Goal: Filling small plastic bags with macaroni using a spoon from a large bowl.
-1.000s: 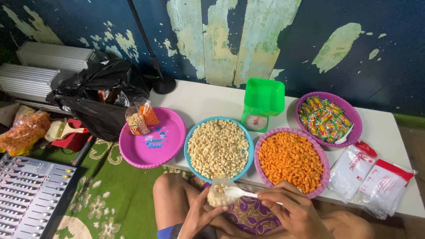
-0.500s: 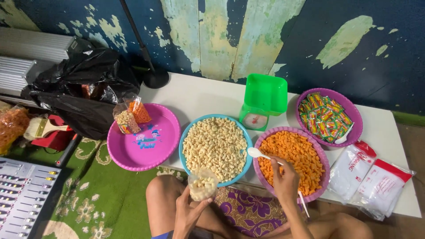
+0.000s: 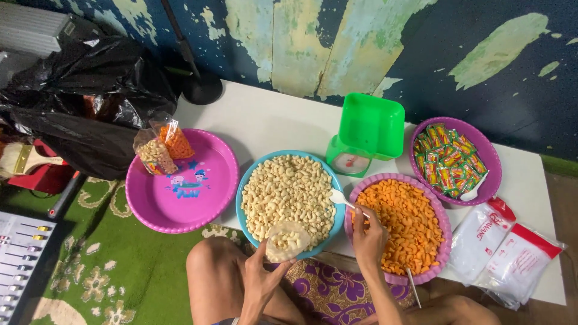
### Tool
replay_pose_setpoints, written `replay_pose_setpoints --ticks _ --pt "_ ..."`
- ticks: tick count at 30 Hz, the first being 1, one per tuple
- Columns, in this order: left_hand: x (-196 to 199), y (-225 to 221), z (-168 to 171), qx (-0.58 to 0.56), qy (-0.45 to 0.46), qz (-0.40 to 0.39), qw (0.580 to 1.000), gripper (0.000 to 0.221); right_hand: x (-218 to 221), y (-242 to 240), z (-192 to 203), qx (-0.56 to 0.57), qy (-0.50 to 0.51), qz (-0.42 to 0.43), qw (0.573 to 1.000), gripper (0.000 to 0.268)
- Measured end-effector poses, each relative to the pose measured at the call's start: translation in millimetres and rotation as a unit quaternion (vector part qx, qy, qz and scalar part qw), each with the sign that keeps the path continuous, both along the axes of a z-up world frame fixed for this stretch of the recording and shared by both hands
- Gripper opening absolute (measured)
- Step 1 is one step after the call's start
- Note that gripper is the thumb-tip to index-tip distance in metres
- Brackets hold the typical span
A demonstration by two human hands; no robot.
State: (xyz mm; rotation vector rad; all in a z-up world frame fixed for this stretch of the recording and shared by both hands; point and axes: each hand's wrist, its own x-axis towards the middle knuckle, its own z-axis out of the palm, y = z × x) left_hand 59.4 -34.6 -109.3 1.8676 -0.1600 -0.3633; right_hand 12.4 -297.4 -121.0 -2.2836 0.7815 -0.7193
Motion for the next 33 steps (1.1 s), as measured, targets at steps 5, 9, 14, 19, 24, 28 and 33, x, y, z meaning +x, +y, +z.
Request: replay_pose_setpoints --ticks 5,9,14,19,24,28,33 --pt "-3.4 3.3 -4.6 -0.001 0.008 -0.008 1.0 0.065 -5.4 -2.2 -5.2 0.069 0.014 -0.032 0.997 0.03" --pt "-4.3 6.2 0.2 -0.022 0.024 -0.01 0.999 0.065 -3.4 -3.7 -5.6 0.092 -0.011 0.001 0.996 0.028" --pt "-5.2 6.7 5.4 -0.03 0.048 0.0 0.998 0.066 3.5 -7.6 -12.5 0.028 -0.009 0.03 0.999 0.027" --pt "-8.1 6.1 6.3 -0.024 0.053 -0.001 0.998 0.058 9.0 -2.0 6.6 0.17 0.034 -0.007 0.985 0.029" --pt "-8.6 8.8 5.2 -0.023 0.036 -0.003 0.999 0.061 8.1 -1.4 0.0 0.182 -0.031 0.062 0.981 0.025" --pt "-8.6 11.1 7.6 -0.024 0.025 -0.003 0.999 0.063 11.9 3.0 8.6 0.293 -0.047 0.028 0.955 0.023" --pt "-8.2 13.8 6.4 -0.031 0.031 0.002 0.999 0.067 4.7 5.6 3.3 0.404 -0.075 -0.028 0.911 0.023"
